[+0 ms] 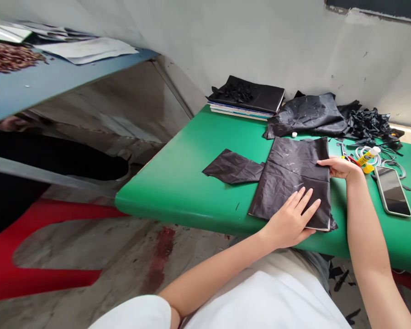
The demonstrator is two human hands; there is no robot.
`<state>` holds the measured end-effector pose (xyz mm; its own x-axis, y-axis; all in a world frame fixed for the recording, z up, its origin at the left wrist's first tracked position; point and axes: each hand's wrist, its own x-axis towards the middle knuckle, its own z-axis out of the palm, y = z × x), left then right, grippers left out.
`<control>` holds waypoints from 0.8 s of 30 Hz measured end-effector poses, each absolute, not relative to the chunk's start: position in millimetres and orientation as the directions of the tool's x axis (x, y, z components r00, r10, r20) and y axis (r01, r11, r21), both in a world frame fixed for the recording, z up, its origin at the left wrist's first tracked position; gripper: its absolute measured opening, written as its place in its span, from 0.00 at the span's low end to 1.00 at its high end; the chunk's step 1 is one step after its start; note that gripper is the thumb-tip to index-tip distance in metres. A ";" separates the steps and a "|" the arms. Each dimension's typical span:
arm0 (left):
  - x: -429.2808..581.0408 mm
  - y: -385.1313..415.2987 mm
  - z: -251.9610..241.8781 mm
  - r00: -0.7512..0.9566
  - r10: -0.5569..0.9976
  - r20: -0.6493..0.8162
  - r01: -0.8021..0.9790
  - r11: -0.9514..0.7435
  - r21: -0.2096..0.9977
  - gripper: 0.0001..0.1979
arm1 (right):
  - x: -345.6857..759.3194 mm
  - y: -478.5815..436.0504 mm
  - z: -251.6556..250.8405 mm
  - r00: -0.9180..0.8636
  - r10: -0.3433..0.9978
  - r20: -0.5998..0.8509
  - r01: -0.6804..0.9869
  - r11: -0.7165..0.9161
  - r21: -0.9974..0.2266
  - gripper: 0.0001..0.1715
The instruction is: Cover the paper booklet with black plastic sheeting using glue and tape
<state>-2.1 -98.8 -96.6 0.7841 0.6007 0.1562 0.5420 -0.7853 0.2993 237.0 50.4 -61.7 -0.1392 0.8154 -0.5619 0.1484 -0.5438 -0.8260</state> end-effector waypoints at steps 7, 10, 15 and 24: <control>-8.4 -94.1 -104.6 0.690 0.691 0.215 0.511 -0.676 0.531 0.36 | 230.5 46.2 -47.8 -0.140 0.814 -0.564 0.152 -0.545 -0.824 0.07; -12.5 -94.9 -104.8 0.506 0.820 0.269 0.420 -0.507 0.753 0.29 | 225.1 48.1 -47.8 -0.143 0.802 -0.580 0.168 -0.558 -0.813 0.27; -15.4 -98.5 -107.2 0.176 0.982 0.071 0.317 -0.125 0.940 0.35 | 206.9 57.3 -60.7 -0.007 0.889 -0.457 0.174 -0.449 -0.877 0.34; -17.4 -96.8 -106.2 -0.145 0.984 -0.101 -0.067 0.092 0.993 0.43 | 178.4 64.6 -96.8 0.177 0.967 -0.181 0.325 -0.231 -0.917 0.24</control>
<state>-17.4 -96.8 -106.2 -0.1448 0.9843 -0.1010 -0.0673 0.0920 0.9935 178.4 64.6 -96.8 0.1769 0.9674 -0.1811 0.3245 -0.2310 -0.9172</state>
